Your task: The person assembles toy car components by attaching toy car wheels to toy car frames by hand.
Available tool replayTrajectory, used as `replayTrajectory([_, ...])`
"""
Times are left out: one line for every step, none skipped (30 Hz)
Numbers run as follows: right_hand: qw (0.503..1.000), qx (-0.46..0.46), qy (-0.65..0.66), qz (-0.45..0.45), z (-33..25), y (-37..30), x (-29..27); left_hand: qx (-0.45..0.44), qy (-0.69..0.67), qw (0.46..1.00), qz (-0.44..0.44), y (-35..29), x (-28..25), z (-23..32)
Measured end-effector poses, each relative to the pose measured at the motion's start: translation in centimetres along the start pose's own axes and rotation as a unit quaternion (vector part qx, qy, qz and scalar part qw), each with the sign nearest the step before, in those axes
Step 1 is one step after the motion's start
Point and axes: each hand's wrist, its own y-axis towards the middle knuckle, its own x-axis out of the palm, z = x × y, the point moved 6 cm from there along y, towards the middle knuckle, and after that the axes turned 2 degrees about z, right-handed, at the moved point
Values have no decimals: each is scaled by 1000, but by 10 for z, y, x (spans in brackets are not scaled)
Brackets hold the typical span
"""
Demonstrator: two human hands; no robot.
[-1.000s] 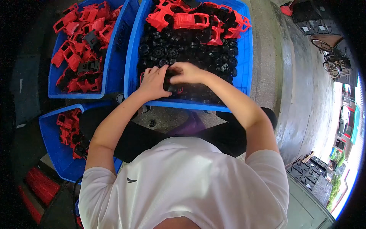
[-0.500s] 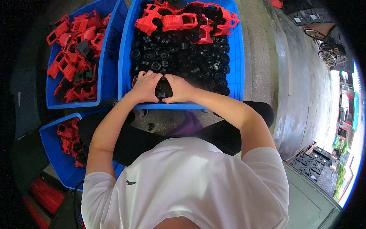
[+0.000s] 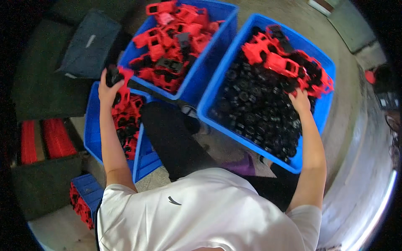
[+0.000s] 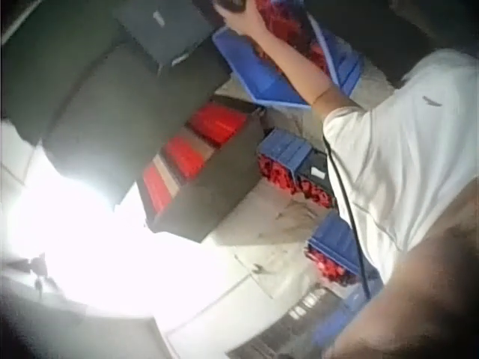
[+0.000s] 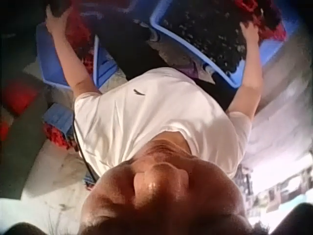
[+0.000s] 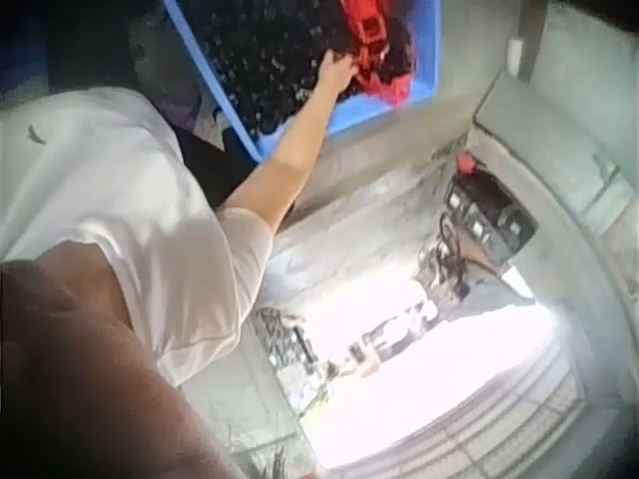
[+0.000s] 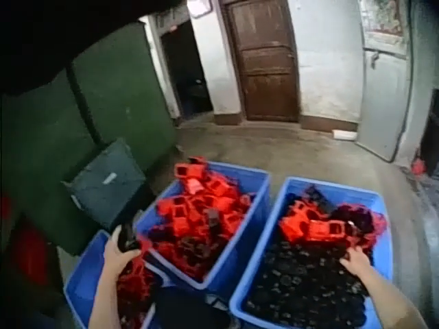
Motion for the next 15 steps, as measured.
replayTrajectory([999, 30, -2, -15, 6, -5, 11, -79, 28, 996, -32, -10, -3, -60])
replayTrajectory([1000, 18, 13, -14, -12, 3, 23, -126, 56, 990, -18, -27, -13, -139])
replayTrajectory([998, -3, 45, 40, -10, -1, 23, -205, 96, 972, -60, -46, -7, -172])
replayTrajectory([993, -19, 71, 95, -1, -8, 17, -240, 197, 945, -102, -61, -4, -191])
replayTrajectory([993, -12, 72, 89, -12, -15, 11, -219, 205, 949, -92, -65, 4, -184])
replayTrajectory([990, -22, 85, 115, -41, -22, -1, -127, 210, 969, -28, -61, 0, -183])
replayTrajectory([986, 1, 107, 126, -40, -26, -6, -24, 110, 994, -12, -44, 14, -152])
replayTrajectory([989, 32, 128, 72, -31, -20, -9, 55, 28, 997, 35, -34, 32, -96])
replayTrajectory([981, 79, 172, 40, -25, -25, -14, 117, -31, 992, 47, -32, 39, -2])
replayTrajectory([947, 115, 296, 51, -32, -41, -17, 87, -114, 990, 5, -36, 44, 74])
replayTrajectory([894, 136, 421, 65, -41, -51, -19, 134, -240, 960, -48, -36, 61, 118])
replayTrajectory([874, 169, 456, 11, -42, -60, -21, 135, -322, 928, -131, -45, 85, 171])
replayTrajectory([846, 198, 493, -44, -42, -70, -22, 159, -369, 891, -212, -57, 115, 216])
replayTrajectory([792, 205, 564, -112, -38, -82, -18, 212, -339, 867, -298, -78, 135, 266])
replayTrajectory([790, 208, 567, -109, -39, -91, -19, 213, -368, 826, -370, -97, 165, 291])
